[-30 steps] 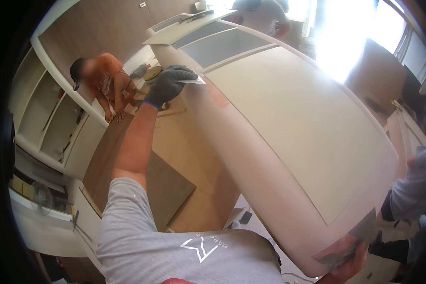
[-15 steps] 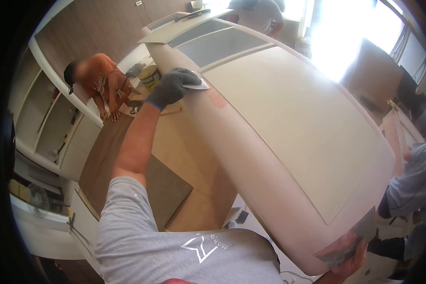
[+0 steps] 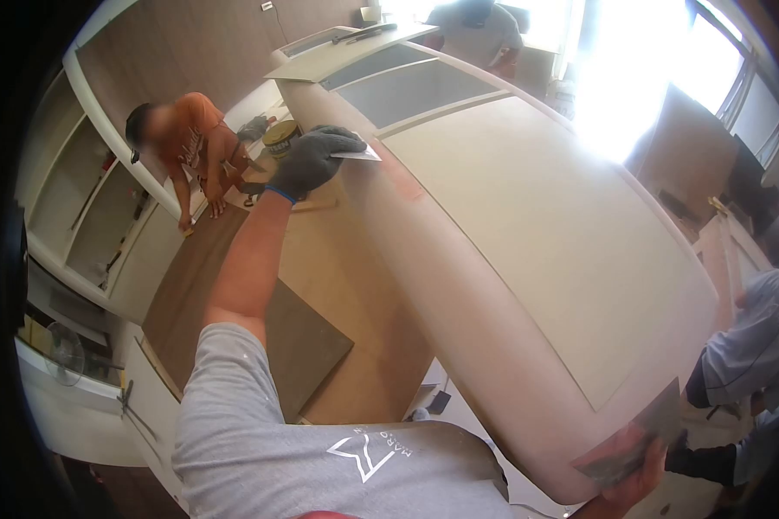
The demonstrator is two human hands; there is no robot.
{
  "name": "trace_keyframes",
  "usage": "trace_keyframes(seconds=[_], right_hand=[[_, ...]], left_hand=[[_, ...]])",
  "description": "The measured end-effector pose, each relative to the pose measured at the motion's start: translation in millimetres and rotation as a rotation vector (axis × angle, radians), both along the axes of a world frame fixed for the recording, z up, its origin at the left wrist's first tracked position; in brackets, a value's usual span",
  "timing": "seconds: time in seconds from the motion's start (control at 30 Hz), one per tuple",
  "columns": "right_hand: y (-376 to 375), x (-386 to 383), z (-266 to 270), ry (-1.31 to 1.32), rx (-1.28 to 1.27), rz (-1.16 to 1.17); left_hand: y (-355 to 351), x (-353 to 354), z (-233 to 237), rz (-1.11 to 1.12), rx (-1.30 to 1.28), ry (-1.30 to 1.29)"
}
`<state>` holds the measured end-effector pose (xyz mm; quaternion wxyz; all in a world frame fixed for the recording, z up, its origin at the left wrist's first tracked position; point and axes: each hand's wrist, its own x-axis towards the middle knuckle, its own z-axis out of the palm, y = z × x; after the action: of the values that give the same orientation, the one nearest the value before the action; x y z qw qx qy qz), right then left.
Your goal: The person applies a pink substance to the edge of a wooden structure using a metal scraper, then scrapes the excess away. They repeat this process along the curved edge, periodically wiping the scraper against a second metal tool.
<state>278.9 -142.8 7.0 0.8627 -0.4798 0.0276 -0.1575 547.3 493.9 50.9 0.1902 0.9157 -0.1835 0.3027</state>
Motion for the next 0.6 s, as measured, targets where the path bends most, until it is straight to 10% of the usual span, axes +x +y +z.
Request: trace_keyframes(seconds=[0.4, 0.6], right_hand=[[-9.7, -0.9, -11.6, 0.063, -0.013, -0.128], [-20.5, -0.6, -4.4, -0.084, -0.034, 0.222]], left_hand=[[-24.4, 13.0, -16.2, -0.067, 0.008, 0.019], [-1.1, -17.3, -26.8, -0.099, 0.033, -0.004]])
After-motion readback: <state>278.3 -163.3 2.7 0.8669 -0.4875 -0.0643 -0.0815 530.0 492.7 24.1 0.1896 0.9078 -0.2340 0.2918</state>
